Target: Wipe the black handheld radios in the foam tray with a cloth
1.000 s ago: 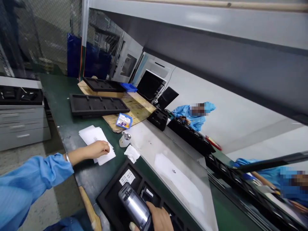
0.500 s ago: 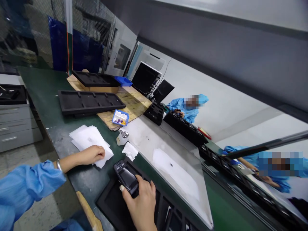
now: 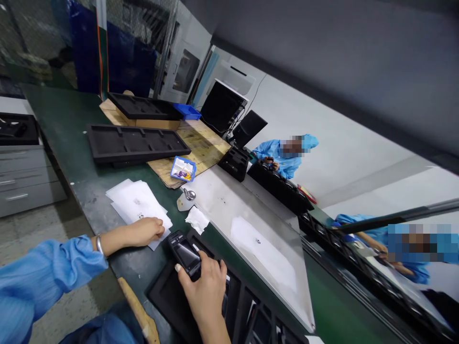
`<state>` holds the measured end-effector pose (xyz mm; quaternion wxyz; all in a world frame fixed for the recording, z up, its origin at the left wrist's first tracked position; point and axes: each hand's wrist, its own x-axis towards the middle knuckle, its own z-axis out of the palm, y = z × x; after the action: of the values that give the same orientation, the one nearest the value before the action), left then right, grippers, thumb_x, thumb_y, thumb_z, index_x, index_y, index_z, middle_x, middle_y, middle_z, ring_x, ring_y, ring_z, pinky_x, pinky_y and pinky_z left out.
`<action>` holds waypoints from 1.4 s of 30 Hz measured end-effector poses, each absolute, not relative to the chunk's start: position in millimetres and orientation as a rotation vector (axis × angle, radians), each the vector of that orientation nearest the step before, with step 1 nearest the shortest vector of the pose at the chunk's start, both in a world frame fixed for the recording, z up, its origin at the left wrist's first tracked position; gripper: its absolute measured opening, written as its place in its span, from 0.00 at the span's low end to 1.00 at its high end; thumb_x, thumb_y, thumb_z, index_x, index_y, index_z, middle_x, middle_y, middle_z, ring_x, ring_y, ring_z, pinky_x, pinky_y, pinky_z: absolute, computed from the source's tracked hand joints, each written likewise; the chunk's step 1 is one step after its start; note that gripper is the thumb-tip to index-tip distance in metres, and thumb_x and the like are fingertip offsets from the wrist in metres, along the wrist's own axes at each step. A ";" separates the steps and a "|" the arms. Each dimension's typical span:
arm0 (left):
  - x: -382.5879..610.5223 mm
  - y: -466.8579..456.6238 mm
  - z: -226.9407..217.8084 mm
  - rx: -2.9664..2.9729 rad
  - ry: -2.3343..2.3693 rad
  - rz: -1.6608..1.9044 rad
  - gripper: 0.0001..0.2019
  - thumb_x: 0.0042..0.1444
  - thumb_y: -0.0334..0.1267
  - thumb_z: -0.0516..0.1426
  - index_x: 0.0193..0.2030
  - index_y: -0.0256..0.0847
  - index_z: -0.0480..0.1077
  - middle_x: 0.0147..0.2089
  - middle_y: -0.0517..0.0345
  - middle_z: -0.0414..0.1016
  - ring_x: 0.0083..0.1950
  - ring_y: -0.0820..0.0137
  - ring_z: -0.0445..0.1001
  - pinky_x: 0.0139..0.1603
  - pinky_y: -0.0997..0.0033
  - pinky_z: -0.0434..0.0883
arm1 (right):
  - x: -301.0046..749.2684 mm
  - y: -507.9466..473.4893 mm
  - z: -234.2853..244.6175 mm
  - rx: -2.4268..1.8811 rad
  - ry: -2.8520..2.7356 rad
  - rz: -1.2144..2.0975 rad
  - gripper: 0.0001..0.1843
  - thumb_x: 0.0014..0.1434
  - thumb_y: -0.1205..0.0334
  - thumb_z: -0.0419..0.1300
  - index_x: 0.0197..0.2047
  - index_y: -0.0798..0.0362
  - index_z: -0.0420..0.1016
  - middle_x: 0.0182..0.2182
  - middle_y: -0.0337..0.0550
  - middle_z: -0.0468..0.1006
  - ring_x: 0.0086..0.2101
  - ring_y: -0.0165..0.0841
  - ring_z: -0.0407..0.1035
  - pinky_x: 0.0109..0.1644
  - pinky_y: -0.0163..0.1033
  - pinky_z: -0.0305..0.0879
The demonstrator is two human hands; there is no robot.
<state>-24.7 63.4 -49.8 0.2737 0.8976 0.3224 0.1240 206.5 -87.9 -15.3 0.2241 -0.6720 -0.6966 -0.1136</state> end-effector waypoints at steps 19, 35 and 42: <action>-28.6 47.8 -47.6 2.319 0.931 0.682 0.11 0.67 0.33 0.49 0.37 0.39 0.72 0.38 0.54 0.74 0.41 0.66 0.73 0.45 0.68 0.66 | 179.0 -84.0 -20.0 -1.942 -1.876 -0.158 0.30 0.57 0.42 0.63 0.50 0.61 0.75 0.36 0.54 0.80 0.40 0.47 0.74 0.61 0.62 0.55; -21.1 11.6 -24.1 2.391 0.729 0.790 0.08 0.65 0.36 0.51 0.37 0.41 0.69 0.38 0.53 0.73 0.40 0.66 0.72 0.44 0.69 0.70 | 193.0 -71.2 -56.4 -1.624 -1.939 -0.228 0.36 0.62 0.32 0.54 0.51 0.59 0.74 0.39 0.56 0.81 0.39 0.48 0.76 0.52 0.55 0.64; -10.6 -1.6 -23.8 2.378 0.685 0.840 0.05 0.63 0.35 0.53 0.37 0.42 0.69 0.36 0.53 0.73 0.39 0.64 0.72 0.41 0.67 0.70 | 192.3 -69.9 -68.5 -1.570 -1.910 -0.220 0.39 0.62 0.31 0.51 0.59 0.58 0.70 0.41 0.57 0.81 0.41 0.51 0.76 0.57 0.61 0.59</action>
<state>-10.6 -1.6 -23.8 0.2608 0.8784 0.2531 0.3103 192.3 -69.9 -68.5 0.3237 -0.5984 -0.7281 -0.0840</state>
